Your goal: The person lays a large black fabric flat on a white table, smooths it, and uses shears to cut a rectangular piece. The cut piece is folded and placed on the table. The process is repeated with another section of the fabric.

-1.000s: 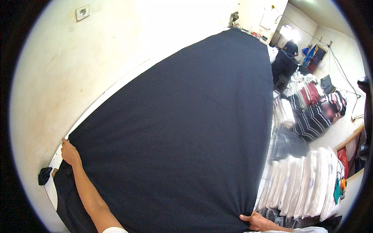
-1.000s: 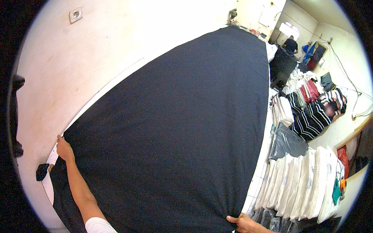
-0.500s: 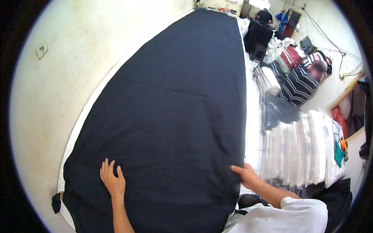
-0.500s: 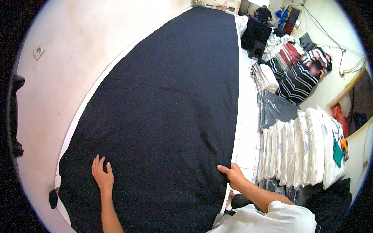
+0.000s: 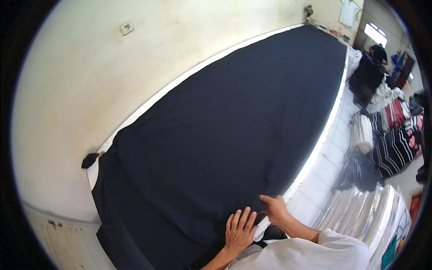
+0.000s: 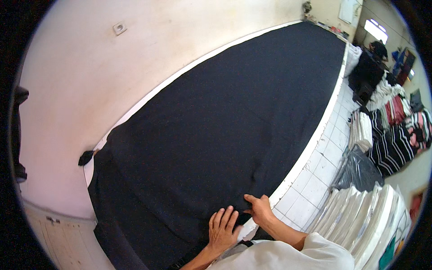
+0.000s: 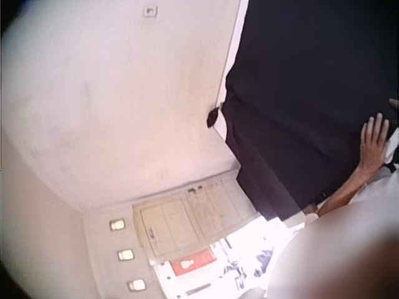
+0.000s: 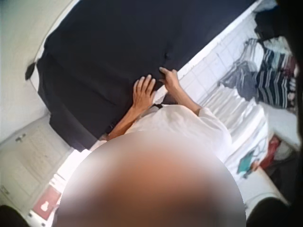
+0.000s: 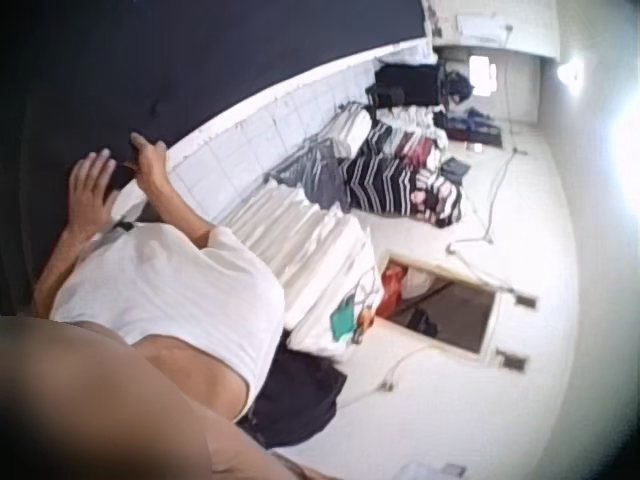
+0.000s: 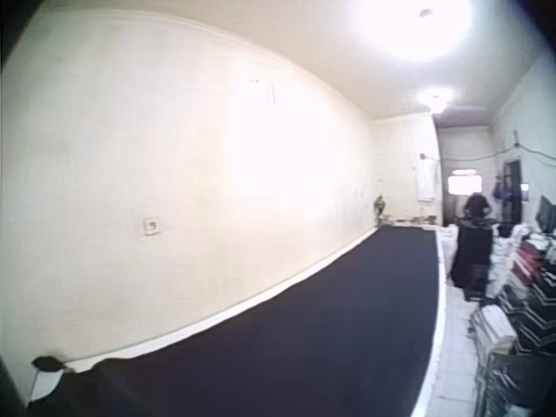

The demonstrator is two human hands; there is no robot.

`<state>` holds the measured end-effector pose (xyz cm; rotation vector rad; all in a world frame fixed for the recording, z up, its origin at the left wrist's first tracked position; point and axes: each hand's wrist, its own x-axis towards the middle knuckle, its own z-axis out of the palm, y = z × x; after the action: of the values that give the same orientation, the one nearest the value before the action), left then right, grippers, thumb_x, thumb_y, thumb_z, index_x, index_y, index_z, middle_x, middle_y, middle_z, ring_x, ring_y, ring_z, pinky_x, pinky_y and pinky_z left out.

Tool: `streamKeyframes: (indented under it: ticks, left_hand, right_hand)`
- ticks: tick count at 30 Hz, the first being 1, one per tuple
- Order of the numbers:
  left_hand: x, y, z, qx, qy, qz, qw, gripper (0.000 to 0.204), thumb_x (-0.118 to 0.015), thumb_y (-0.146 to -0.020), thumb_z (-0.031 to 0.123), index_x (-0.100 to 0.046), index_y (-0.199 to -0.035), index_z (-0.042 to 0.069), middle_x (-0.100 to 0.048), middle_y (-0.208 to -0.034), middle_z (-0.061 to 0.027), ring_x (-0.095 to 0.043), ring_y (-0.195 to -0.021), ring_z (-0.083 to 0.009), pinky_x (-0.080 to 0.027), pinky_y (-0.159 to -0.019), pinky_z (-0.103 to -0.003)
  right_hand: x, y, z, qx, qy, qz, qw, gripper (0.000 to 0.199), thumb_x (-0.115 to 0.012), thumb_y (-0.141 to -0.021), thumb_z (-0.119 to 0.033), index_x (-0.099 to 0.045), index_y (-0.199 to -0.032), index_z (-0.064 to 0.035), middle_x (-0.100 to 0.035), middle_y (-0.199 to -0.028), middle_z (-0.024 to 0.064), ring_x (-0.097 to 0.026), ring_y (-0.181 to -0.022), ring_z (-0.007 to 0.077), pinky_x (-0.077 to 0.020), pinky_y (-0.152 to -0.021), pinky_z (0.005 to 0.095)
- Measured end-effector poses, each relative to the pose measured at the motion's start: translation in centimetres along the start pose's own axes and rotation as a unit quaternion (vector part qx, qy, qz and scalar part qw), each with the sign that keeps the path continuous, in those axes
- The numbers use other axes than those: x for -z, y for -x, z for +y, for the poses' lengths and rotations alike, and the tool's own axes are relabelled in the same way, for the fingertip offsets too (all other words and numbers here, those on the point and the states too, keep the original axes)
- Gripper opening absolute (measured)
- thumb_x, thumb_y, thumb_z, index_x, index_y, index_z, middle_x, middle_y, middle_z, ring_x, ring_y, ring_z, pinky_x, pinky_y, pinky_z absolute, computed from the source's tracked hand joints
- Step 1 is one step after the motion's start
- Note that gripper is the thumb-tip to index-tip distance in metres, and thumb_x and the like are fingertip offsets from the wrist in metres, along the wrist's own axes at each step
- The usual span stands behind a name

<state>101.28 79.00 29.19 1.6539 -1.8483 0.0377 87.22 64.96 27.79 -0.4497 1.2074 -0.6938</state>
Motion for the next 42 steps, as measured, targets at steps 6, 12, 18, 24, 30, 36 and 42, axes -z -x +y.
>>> streamKeyframes:
  ticks: [6, 12, 18, 24, 30, 36, 42]
  left_hand:
    - [1.7, -0.8, 0.0, 0.094, -0.134, 0.203, 0.965, 0.041, -0.061, -0.076, -0.005, -0.078, -0.113, -0.001, -0.078, -0.111, -0.0138, -0.071, -0.09, -0.0324, -0.056, -0.081, -0.046]
    - [5.7, 0.9, 5.2, 0.075, -0.347, 0.112, 0.928, 0.025, -0.071, -0.084, -0.002, -0.08, -0.107, 0.001, -0.078, -0.106, -0.0101, -0.069, -0.087, -0.0257, -0.053, -0.073, -0.042]
    - [2.7, 5.1, 8.2, 0.075, -0.351, -0.014, 0.933, 0.029, -0.068, -0.086, 0.0, -0.079, -0.112, -0.001, -0.078, -0.111, -0.0159, -0.068, -0.087, -0.0288, -0.054, -0.075, -0.044]
    - [-3.0, 9.8, 7.9, 0.177, -0.338, -0.106, 0.918, 0.036, -0.068, -0.087, 0.004, -0.078, -0.121, 0.005, -0.075, -0.121, -0.0111, -0.065, -0.107, -0.0302, -0.049, -0.1, -0.047]
    - [-3.0, 11.1, 6.3, 0.199, -0.297, -0.073, 0.931, 0.032, -0.069, -0.085, 0.001, -0.078, -0.115, 0.003, -0.072, -0.112, -0.0104, -0.065, -0.106, -0.031, -0.051, -0.095, -0.046]
    - [-2.1, 12.0, 5.7, 0.19, -0.245, -0.103, 0.945, 0.033, -0.071, -0.079, -0.001, -0.08, -0.11, 0.003, -0.073, -0.103, -0.01, -0.066, -0.095, -0.0294, -0.052, -0.089, -0.044]
    - [-2.3, 12.6, 4.8, 0.186, -0.193, -0.032, 0.963, 0.028, -0.071, -0.079, 0.0, -0.078, -0.105, 0.003, -0.07, -0.102, -0.0098, -0.066, -0.096, -0.0294, -0.052, -0.088, -0.044]
  right_hand:
    - [3.5, -5.1, -10.0, -0.104, 0.022, -0.197, 0.975, 0.021, -0.067, -0.103, -0.01, -0.069, -0.118, 0.004, -0.074, -0.11, 0.0136, -0.076, -0.095, 0.0298, -0.069, -0.079, 0.0493]
    - [12.8, -18.6, -29.0, 0.115, -0.071, 0.016, 0.991, 0.018, -0.075, -0.094, -0.014, -0.071, -0.103, 0.001, -0.075, -0.096, 0.0114, -0.072, -0.076, 0.0216, -0.0602, -0.067, 0.0334]
    - [21.3, -20.7, -27.6, 0.167, 0.126, -0.008, 0.978, 0.014, -0.071, -0.101, -0.01, -0.064, -0.094, 0.0005, -0.059, -0.069, 0.0041, -0.061, -0.058, 0.0157, -0.0613, -0.052, 0.0356]
    - [26.1, -27.2, -28.9, 0.092, 0.088, 0.051, 0.991, 0.013, -0.071, -0.101, -0.017, -0.065, -0.097, -0.0059, -0.053, -0.079, 0.0012, -0.058, -0.069, 0.0186, -0.0615, -0.085, 0.0502]
    - [26.3, -29.7, -33.2, 0.076, 0.11, 0.008, 0.991, 0.034, -0.065, -0.108, -0.017, -0.064, -0.13, 0.0097, -0.071, -0.121, 0.0194, -0.07, -0.109, 0.0296, -0.0537, -0.101, 0.0546]
    - [27.1, -29.4, -33.1, 0.064, 0.134, 0.009, 0.989, 0.052, -0.064, -0.11, -0.018, -0.051, -0.146, 0.0169, -0.061, -0.147, 0.0292, -0.063, -0.135, 0.0372, -0.0446, -0.12, 0.0567]
    - [28.0, -30.8, -33.0, 0.09, 0.164, 0.023, 0.982, 0.048, -0.065, -0.109, -0.018, -0.054, -0.141, 0.016, -0.067, -0.135, 0.0277, -0.07, -0.12, 0.0363, -0.0552, -0.106, 0.0527]
